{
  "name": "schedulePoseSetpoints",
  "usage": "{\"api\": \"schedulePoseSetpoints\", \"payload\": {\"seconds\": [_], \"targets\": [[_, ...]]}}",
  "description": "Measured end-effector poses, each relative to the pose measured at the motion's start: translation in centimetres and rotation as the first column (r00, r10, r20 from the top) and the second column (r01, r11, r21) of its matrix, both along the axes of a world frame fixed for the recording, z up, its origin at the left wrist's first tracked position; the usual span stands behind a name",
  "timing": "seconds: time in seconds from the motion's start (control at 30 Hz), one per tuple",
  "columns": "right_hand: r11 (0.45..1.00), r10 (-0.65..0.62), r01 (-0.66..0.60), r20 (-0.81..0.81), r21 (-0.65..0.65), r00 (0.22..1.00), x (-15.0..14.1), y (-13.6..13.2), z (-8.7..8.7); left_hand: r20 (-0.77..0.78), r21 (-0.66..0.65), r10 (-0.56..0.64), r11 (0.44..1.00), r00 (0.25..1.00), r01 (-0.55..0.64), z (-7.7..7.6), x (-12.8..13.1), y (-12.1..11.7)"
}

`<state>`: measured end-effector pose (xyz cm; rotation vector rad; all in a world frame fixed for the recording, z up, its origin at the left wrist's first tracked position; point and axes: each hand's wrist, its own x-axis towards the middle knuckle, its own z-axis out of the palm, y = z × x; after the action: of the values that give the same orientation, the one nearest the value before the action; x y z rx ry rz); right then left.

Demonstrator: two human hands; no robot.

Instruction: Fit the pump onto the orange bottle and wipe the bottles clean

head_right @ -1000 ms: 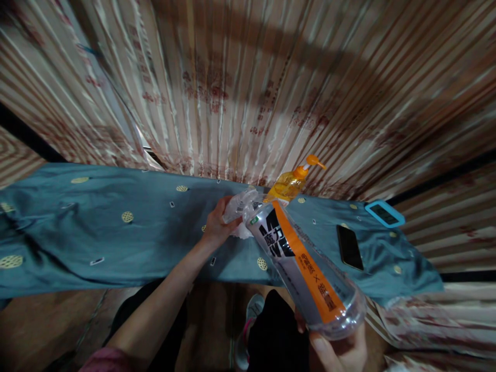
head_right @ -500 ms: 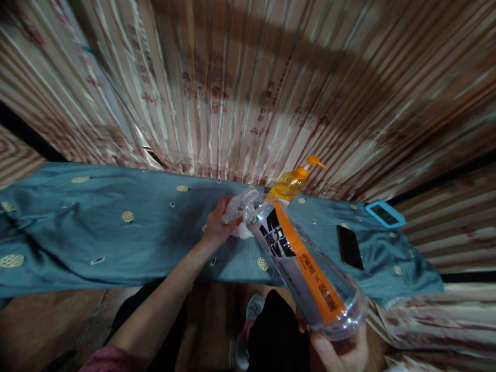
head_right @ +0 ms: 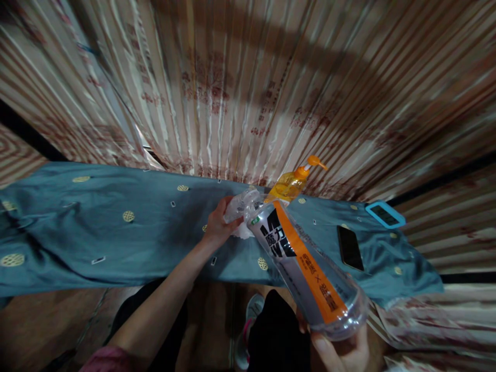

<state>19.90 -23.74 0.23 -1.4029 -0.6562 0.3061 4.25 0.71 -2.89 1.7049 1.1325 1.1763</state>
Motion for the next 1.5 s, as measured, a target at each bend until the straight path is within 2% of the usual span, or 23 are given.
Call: {"api": "schedulePoseSetpoints", "payload": {"seconds": [0.13,0.33,0.5,0.73,1.0,1.1,1.27,1.5], "targets": [[0.998,0.047,-0.049,-0.068,-0.033,0.997,0.0,-0.1,0.2,0.000,-0.006,0.003,1.000,1.000,-0.003,0.1,0.0,0.0],[1.000,0.006,-0.007,-0.057,-0.016,0.998,0.7,-0.4,-0.6,0.001,-0.020,0.001,1.000,1.000,-0.001,0.2,0.0,-0.1],[0.997,0.056,-0.060,-0.104,-0.043,0.993,0.0,-0.2,0.0,0.013,-0.017,-0.002,1.000,1.000,0.002,0.1,0.1,-0.1],[0.996,0.064,-0.056,-0.111,0.069,0.992,0.0,0.3,0.2,0.018,-0.023,-0.009,1.000,1.000,0.009,0.0,0.0,0.0],[0.997,0.058,-0.053,-0.095,0.059,0.994,-0.7,0.5,0.8,0.007,-0.018,-0.003,1.000,1.000,0.003,-0.2,0.0,0.0],[0.999,0.040,-0.039,-0.111,0.006,0.993,-0.9,0.4,1.0,0.014,-0.024,-0.009,1.000,1.000,0.009,-0.2,0.1,0.0],[1.000,0.011,-0.012,-0.111,-0.004,0.994,-0.7,0.3,0.7,0.001,-0.009,-0.004,1.000,1.000,0.004,-0.1,0.0,0.0],[0.996,0.044,-0.035,-0.113,0.083,0.993,-0.6,0.7,0.7,0.011,-0.011,-0.008,1.000,1.000,0.009,-0.2,0.0,0.0]]}}
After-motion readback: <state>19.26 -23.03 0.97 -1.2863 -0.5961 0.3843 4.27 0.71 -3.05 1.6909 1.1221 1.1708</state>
